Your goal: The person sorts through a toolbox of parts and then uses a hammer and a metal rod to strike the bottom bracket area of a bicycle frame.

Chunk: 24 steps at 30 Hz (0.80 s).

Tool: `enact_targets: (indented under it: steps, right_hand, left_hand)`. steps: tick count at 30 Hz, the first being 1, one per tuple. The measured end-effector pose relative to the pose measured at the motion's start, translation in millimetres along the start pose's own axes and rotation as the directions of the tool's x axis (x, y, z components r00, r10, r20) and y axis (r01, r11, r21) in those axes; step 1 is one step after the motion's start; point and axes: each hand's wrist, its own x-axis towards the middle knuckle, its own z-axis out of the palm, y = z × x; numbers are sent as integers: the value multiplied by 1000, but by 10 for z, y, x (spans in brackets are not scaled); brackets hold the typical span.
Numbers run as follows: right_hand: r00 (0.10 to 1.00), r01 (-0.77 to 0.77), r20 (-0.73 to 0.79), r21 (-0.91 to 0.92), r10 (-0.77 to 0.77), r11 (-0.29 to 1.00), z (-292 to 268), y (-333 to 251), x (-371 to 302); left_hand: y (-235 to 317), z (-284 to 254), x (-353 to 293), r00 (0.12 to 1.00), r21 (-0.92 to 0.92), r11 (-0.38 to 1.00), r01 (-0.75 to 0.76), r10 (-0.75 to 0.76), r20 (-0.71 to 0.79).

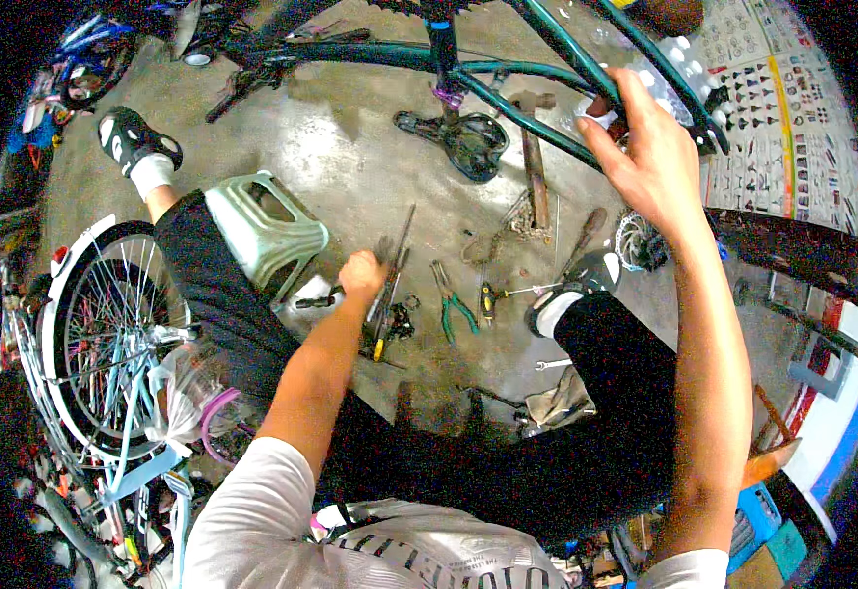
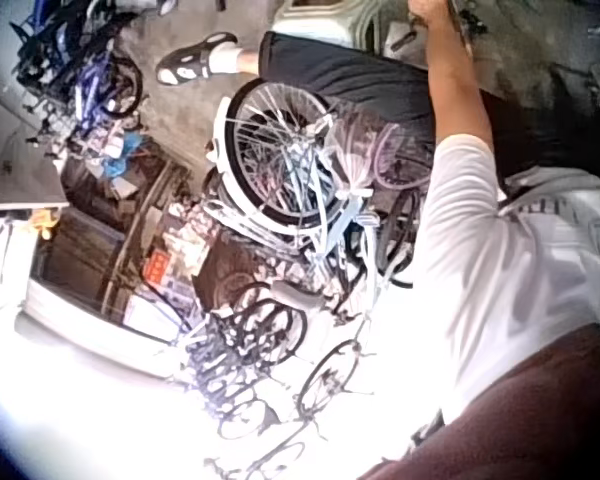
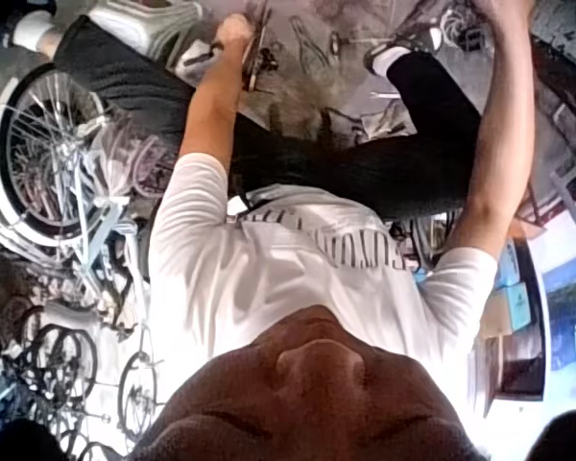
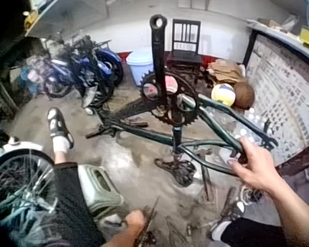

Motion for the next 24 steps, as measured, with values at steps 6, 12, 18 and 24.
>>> enact_targets:
  steps: [6,12,18,24]
  right_hand:
    - [996,84,-34,-116,-88,990,0,81,-48]
    - [989,108,92,79,-115,991,-317,-81,-43]
    - [930,281,-303,221,-208,934,-1444,-74,-770]
    - [870,-115,-408,377,276,919,-1033,1022,-3075]
  left_hand:
    - [258,-454,-154,955,-303,941,-152,61,-290]
    - [412,-401,-593,953,-510,831,-223,74,-295]
    - [784,-494,-1631,965,-811,555,-183,257,-42]
    - [2115,-2724,-2534,518,-416,310,-855,478,-709]
